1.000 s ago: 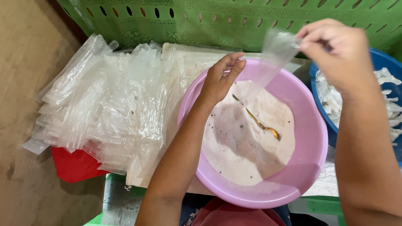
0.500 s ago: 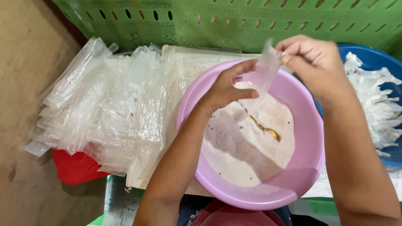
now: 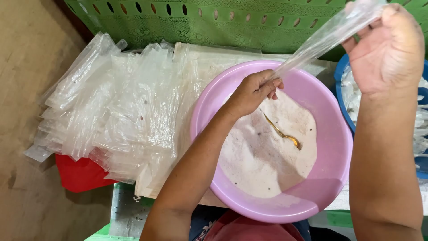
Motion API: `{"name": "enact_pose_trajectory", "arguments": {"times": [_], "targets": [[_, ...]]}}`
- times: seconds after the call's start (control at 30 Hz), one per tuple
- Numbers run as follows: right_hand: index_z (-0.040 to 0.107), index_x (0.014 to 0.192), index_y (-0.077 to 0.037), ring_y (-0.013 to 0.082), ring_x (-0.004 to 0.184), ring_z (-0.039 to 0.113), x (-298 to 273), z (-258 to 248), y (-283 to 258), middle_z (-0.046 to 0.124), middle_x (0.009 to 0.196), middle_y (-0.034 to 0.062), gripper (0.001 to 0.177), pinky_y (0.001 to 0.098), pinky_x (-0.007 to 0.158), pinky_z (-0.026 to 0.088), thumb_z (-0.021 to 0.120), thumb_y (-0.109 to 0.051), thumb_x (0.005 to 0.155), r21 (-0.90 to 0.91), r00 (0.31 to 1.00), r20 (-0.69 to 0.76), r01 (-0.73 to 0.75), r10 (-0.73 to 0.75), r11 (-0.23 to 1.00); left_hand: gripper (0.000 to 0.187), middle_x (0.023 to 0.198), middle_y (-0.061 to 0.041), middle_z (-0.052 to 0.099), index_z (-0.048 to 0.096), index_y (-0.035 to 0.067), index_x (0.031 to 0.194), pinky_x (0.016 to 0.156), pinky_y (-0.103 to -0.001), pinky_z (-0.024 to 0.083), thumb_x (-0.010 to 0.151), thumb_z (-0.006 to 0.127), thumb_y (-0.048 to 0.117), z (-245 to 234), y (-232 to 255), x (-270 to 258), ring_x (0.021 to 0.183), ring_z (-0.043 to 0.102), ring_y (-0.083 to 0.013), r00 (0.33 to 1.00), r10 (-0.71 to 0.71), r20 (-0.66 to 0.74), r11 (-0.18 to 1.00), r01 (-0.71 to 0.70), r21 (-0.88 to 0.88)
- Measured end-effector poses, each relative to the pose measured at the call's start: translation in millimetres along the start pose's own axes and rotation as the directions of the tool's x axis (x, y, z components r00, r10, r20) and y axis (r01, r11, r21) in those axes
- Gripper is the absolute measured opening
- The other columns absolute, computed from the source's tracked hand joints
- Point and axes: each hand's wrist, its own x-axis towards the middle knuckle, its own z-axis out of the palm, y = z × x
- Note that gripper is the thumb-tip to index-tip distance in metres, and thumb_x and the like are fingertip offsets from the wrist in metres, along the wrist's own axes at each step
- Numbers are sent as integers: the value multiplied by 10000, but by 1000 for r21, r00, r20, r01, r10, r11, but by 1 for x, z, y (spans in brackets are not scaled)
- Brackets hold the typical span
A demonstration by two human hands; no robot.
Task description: The person fills small plastic bags with a white powder using a spoon and then knots the tops of the bags by hand.
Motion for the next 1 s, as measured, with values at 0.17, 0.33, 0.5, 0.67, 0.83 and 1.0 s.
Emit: {"name": "enact_pose_trajectory", "arguments": {"times": [0.17, 0.33, 0.5, 0.67, 0.83, 1.0], "targets": [[553, 1095, -227, 112, 973, 612, -38, 71, 7, 551, 998, -49, 273, 272, 918, 658, 371, -419, 1025, -306, 937, -315, -252, 152, 918, 278, 608, 19, 477, 641, 120, 986, 670, -288, 488, 1047, 465, 327, 2, -2, -3, 574, 613, -143, 998, -65, -25, 997, 66, 46], [587, 1399, -136, 172, 1075, 661, -46, 46, 140, 685, 1290, 141, 556, 300, 858, 557, 751, -315, 899, -175, 929, 224, -258, 293, 950, 185, 692, -133, 685, 694, 25, 949, 700, -501, 591, 932, 580, 169, 6, 7, -3, 749, 733, -390, 999, -19, -28, 815, 32, 578], [745, 1092, -113, 125, 877, 680, -24, 29, 150, 734, 1024, 54, 365, 208, 624, 493, 566, -422, 1019, -153, 954, 105, -264, 282, 952, 210, 752, -102, 724, 650, 104, 920, 722, -505, 576, 857, 642, 305, 13, 16, 0, 812, 752, -373, 996, -94, -1, 722, 69, 689], [719, 924, -185, 113, 1116, 744, -7, -10, 125, 762, 1168, -11, 449, 287, 912, 641, 475, -545, 1039, -27, 982, 79, -168, 170, 985, 324, 786, -242, 710, 609, 36, 932, 762, -556, 553, 918, 577, 358, 11, 22, -12, 867, 726, -478, 993, -116, -6, 788, 95, 608], [657, 868, -173, 201, 1179, 758, -4, -36, 106, 749, 1198, 25, 438, 359, 940, 680, 480, -549, 1009, 107, 994, 4, -110, 110, 988, 333, 723, -188, 685, 613, 53, 816, 689, -495, 556, 971, 540, 339, 11, 6, -6, 756, 715, -425, 995, -98, -9, 846, 89, 526], [646, 862, -160, 206, 1183, 748, 0, -46, 116, 742, 1193, 26, 448, 364, 940, 668, 506, -569, 980, 150, 993, -18, -111, 115, 982, 302, 761, -180, 716, 646, 66, 827, 714, -500, 557, 986, 544, 301, 4, 11, -10, 787, 720, -426, 995, -96, -16, 862, 91, 498]]}}
